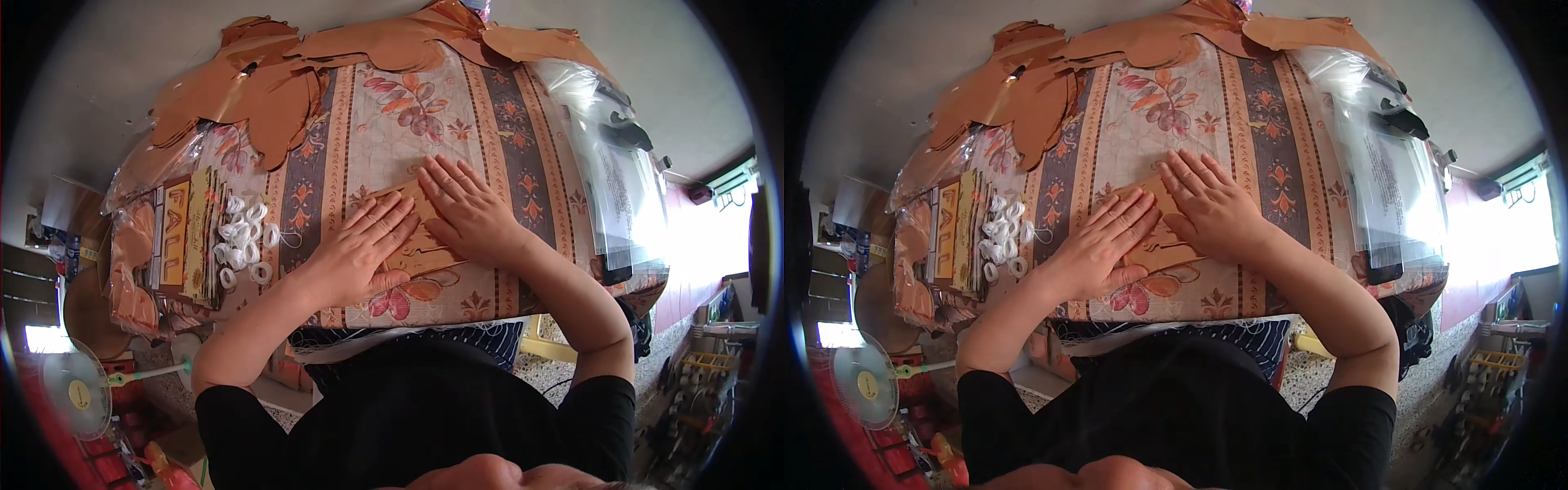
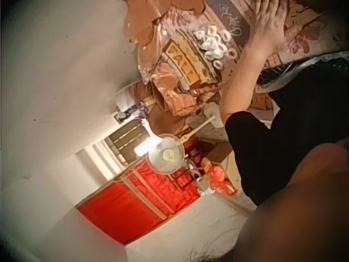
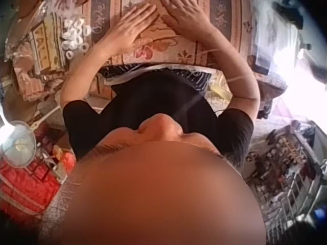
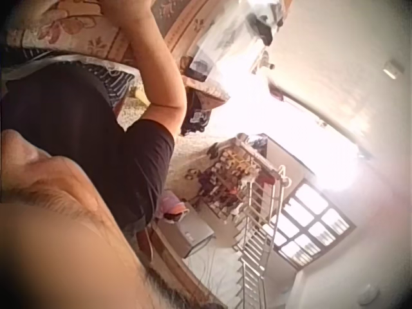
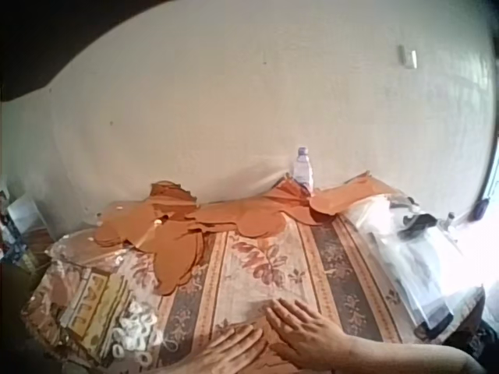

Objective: Folding and smoothing a gold metallic sheet into a package.

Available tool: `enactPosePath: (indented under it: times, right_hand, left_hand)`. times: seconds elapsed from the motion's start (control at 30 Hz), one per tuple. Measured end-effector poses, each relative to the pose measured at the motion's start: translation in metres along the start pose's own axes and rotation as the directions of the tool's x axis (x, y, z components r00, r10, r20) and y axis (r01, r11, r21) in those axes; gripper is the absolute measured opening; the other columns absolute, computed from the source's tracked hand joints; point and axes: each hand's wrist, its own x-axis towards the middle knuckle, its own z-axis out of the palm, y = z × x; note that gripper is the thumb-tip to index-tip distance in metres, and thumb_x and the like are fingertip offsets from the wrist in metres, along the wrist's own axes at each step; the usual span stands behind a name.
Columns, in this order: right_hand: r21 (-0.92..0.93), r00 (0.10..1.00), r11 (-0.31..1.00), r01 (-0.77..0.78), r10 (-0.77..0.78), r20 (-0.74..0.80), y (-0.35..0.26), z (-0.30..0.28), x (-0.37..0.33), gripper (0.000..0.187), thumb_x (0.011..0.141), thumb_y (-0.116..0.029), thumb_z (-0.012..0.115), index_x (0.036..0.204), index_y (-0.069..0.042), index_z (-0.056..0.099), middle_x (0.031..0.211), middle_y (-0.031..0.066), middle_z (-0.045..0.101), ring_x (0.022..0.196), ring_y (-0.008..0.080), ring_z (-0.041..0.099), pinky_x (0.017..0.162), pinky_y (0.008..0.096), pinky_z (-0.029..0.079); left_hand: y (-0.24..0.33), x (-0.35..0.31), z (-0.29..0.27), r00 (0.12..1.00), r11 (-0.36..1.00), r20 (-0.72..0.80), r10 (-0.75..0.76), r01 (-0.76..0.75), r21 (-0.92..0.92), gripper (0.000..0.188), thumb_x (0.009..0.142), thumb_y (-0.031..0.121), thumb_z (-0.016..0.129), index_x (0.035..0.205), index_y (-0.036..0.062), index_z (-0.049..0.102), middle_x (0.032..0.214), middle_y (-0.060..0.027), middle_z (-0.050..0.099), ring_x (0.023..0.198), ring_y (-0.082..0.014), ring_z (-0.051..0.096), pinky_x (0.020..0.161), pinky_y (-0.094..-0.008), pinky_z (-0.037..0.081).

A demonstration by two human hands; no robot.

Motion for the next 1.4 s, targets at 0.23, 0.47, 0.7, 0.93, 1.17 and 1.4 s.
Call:
enactPosePath:
  times: [0.23, 0.47, 0.7, 0.93, 1.17, 1.4]
  right_hand:
    - [0.503, 0.986, 0.855, -0.129, 0.054, 0.161, 0.018, -0.014, 0.005, 0.056, 0.105, -0.034, 0.031, 0.150, -0.002, 0.028, 0.156, 0.0169, 0.025, 0.148, 0.0265, 0.015, 0.121, 0.0390, 0.008]
    - [0.628, 0.974, 0.748, -0.215, 0.122, 0.188, 0.015, -0.017, 0.009, 0.053, 0.104, -0.033, 0.034, 0.146, -0.001, 0.035, 0.154, 0.0162, 0.031, 0.147, 0.0277, 0.020, 0.121, 0.0398, 0.011]
    - [0.012, 1.000, 1.000, 0.017, -0.017, -0.011, 0.000, -0.003, 0.001, 0.069, 0.093, -0.039, 0.051, 0.148, -0.001, 0.032, 0.152, 0.0187, 0.033, 0.145, 0.0313, 0.024, 0.119, 0.0431, 0.017]
    - [-0.032, 1.000, 0.999, 0.004, -0.004, -0.006, 0.001, 0.002, 0.000, 0.071, 0.092, -0.041, 0.053, 0.147, -0.001, 0.032, 0.151, 0.0193, 0.034, 0.144, 0.0313, 0.026, 0.119, 0.0440, 0.017]
    - [-0.032, 1.000, 0.999, 0.011, -0.012, -0.018, 0.000, 0.001, 0.000, 0.072, 0.092, -0.042, 0.052, 0.147, -0.001, 0.032, 0.151, 0.0198, 0.034, 0.144, 0.0318, 0.025, 0.119, 0.0442, 0.017]
    - [-0.026, 1.000, 1.000, 0.005, -0.005, -0.018, 0.004, 0.002, 0.002, 0.073, 0.091, -0.041, 0.053, 0.147, 0.000, 0.031, 0.151, 0.0204, 0.034, 0.144, 0.0316, 0.025, 0.119, 0.0432, 0.017]
  left_hand:
    - [0.001, 0.001, -0.001, 1.000, 1.000, -0.015, -0.008, 0.008, -0.010, 0.076, 0.090, 0.047, 0.057, 0.147, 0.0024, 0.033, 0.152, -0.0180, 0.033, 0.145, -0.0314, 0.023, 0.120, -0.0453, 0.016]
    - [0.001, 0.000, 0.001, 1.000, 1.000, -0.002, -0.008, 0.008, 0.030, 0.072, 0.096, 0.054, 0.044, 0.146, 0.0020, 0.034, 0.151, -0.0180, 0.033, 0.145, -0.0296, 0.023, 0.120, -0.0432, 0.014]
    - [0.000, -0.001, -0.002, 1.000, 0.999, -0.002, 0.003, -0.003, 0.051, 0.074, 0.097, 0.055, 0.040, 0.148, 0.0023, 0.032, 0.156, -0.0167, 0.025, 0.147, -0.0280, 0.019, 0.120, -0.0423, 0.013]
    - [-0.012, -0.005, -0.002, 0.999, 0.990, 0.003, 0.044, -0.044, -0.134, 0.077, 0.095, 0.053, 0.047, 0.152, 0.0068, 0.024, 0.156, -0.0160, 0.026, 0.147, -0.0267, 0.020, 0.120, -0.0420, 0.015]
    - [-0.033, -0.011, -0.024, 0.951, 0.537, 0.015, -0.308, 0.187, -0.823, 0.048, 0.099, 0.026, 0.051, 0.141, 0.0037, 0.044, 0.145, -0.0166, 0.046, 0.137, -0.0275, 0.041, 0.112, -0.0372, 0.032]
    - [-0.035, 0.003, -0.010, 0.999, 0.988, -0.042, 0.004, -0.010, -0.156, 0.052, 0.102, 0.032, 0.039, 0.148, 0.0078, 0.034, 0.156, -0.0096, 0.029, 0.146, -0.0228, 0.023, 0.119, -0.0420, 0.018]
